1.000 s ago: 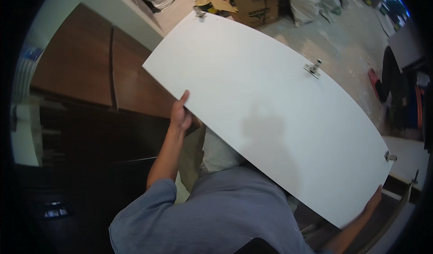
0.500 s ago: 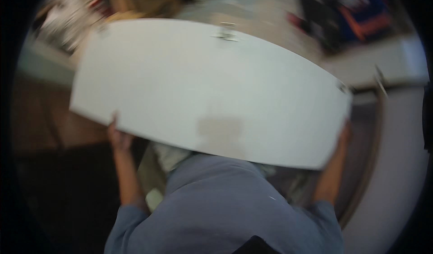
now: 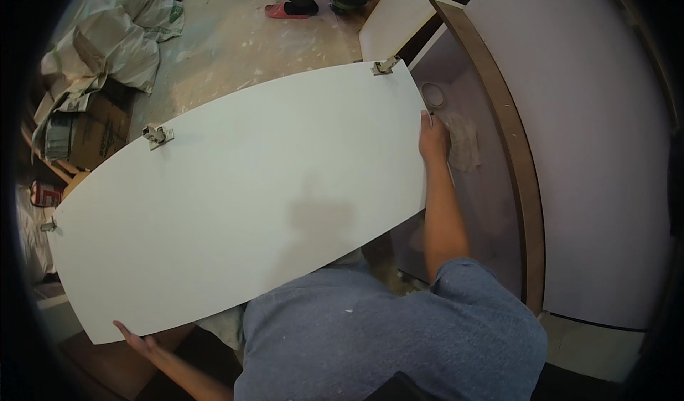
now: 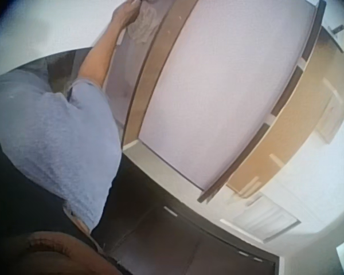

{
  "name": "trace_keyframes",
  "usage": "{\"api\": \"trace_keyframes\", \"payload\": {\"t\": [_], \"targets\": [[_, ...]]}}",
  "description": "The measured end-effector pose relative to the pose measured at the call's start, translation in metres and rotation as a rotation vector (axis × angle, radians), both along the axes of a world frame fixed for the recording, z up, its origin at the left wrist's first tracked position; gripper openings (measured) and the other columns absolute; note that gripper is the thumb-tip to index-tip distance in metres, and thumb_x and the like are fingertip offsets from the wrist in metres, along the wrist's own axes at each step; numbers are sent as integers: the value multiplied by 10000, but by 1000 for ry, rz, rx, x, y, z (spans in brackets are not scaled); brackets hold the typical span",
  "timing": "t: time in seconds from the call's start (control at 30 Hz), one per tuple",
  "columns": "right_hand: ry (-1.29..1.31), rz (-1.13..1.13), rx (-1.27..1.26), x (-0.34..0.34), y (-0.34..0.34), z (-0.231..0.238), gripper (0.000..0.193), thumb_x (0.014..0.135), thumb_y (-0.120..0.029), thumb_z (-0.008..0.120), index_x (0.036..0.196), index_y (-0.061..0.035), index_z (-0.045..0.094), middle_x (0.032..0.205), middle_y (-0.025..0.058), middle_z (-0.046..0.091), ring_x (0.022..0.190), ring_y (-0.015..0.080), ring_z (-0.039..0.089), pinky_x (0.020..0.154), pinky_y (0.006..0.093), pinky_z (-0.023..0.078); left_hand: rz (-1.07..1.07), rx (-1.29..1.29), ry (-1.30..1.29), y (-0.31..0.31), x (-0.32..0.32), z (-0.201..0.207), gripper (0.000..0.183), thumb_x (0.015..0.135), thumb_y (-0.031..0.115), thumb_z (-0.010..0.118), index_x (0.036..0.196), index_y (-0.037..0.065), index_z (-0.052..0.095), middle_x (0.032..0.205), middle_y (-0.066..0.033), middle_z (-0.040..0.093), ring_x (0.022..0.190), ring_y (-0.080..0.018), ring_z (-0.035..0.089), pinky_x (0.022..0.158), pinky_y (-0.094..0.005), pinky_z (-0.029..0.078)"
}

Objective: The person handles a white cabinet door, wipes its surface with a cloth, and applies masking tape along the edges. The person then uses a utility knife to cut the tape.

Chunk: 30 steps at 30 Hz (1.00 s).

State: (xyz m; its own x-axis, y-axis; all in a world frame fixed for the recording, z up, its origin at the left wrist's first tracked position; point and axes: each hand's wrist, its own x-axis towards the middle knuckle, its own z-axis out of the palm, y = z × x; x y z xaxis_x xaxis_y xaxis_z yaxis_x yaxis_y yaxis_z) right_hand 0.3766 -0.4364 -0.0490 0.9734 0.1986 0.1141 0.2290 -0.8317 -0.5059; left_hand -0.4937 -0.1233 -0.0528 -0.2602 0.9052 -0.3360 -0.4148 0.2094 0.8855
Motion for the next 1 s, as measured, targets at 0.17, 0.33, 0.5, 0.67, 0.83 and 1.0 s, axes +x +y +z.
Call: {"api": "trace_keyframes", "payload": {"t": [0.17, 0.33, 0.5, 0.67, 0.83, 1.0], "targets": [[66, -67, 78, 29, -31, 16, 506, 1058, -433, 521, 1185, 20, 707, 1222, 233, 721, 1130, 378, 687, 951, 465, 508, -16, 18, -38, 9, 8, -3, 744, 1077, 520, 526, 1543, -45, 400, 1582, -151, 464, 1399, -309, 476, 1176, -437, 403], [63, -69, -186, 93, -100, -9, 527, 955, -411, 680, 1303, -15, 672, 1310, 238, 685, 1194, 368, 673, 1010, 438, 519, -45, 26, 5, 11, 14, 4, 754, 1084, 544, 492, 1549, -41, 398, 1583, -152, 459, 1420, -307, 455, 1185, -438, 386], [38, 9, -421, 131, -138, -55, 584, 866, -364, 772, 1316, -10, 657, 1301, 234, 688, 1198, 378, 670, 1012, 454, 525, -40, -25, 24, -3, 2, 2, 747, 1061, 522, 564, 1528, -47, 430, 1561, -150, 485, 1390, -299, 485, 1166, -426, 404], [-162, -185, -144, 105, -129, -19, 502, 855, -242, 748, 1284, 5, 664, 1240, 243, 696, 1161, 384, 677, 986, 466, 530, -36, -106, 199, -16, -21, 13, 717, 996, 424, 722, 1463, -66, 484, 1440, -143, 593, 1250, -311, 597, 1081, -420, 490], [-533, 2, -135, 17, -53, 43, 439, 863, -175, 712, 1270, -17, 669, 1253, 203, 622, 1184, 359, 626, 1009, 430, 511, 304, -71, 823, -11, 37, 29, 688, 939, 344, 806, 1410, -73, 528, 1365, -172, 635, 1220, -322, 625, 1076, -446, 509], [-215, 574, 68, -84, 32, 69, 645, 867, -311, 795, 1413, -33, 596, 1524, 229, 458, 1418, 414, 438, 1168, 497, 368, 427, 440, 1458, 19, 132, 90, 682, 965, 330, 771, 1489, -13, 502, 1519, -206, 534, 1380, -315, 534, 1167, -457, 413]]}}
